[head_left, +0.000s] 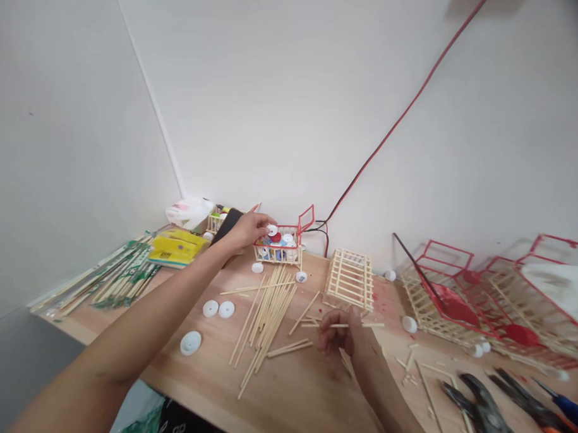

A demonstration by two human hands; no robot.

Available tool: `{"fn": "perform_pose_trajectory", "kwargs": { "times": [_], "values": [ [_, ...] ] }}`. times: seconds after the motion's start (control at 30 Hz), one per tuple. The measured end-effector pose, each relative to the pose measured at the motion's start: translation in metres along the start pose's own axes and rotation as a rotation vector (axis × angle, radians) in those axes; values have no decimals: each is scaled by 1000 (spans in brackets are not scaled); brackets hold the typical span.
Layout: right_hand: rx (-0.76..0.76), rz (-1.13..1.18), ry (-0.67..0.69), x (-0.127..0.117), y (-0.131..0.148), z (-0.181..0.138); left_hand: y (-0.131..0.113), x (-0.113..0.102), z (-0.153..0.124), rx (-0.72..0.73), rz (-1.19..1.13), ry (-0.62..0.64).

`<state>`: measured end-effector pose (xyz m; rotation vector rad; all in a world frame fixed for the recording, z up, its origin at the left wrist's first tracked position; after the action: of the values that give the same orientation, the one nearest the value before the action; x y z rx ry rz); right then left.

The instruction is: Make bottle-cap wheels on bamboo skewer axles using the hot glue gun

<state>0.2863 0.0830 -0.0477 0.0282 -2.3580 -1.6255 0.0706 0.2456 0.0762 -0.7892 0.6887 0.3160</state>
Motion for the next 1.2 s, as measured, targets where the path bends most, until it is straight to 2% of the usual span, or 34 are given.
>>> {"fn": "perform_pose_trajectory", "kwargs": {
  "times": [0.1,0.2,0.27,0.4,0.5,0.6,0.73,0.87,0.97,1.07,1.2],
  "values": [
    [-10,13,-11,1,1,-2,-9,-4,-1,62,97,-39],
    [-9,13,-9,1,0,-1,-22,8,3,128,127,8],
    [-2,8,-8,0,-1,0,-29,21,8,150,113,95],
    [22,-6,-18,-2,-2,1,-39,45,18,182,47,348],
    [2,-2,-28,-1,1,0,-39,51,23,172,7,488],
    [2,-4,-17,-2,3,-1,-37,52,25,151,-16,553],
    [49,-37,42,-1,1,-1,-36,51,25,138,-39,564],
    [-14,-8,-5,-2,7,-5,-37,51,23,159,-52,588],
    [-4,0,-8,1,5,-5,-34,48,25,163,-8,583],
    [9,6,-11,1,2,-3,-26,42,28,141,69,525],
    [-8,-12,-40,-1,3,-3,-16,32,30,76,160,371]
  ]
}}
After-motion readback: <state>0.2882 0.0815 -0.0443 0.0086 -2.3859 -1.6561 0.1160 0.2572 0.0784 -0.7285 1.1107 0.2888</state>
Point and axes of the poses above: each hand's wrist, its own z-axis towards the middle knuckle, its own x-axis out of the palm, y = z × x, the point moved 8 cm from there along z, towards the middle knuckle, and after that the axes turned 13 degrees about x, right-handed, at the moved point
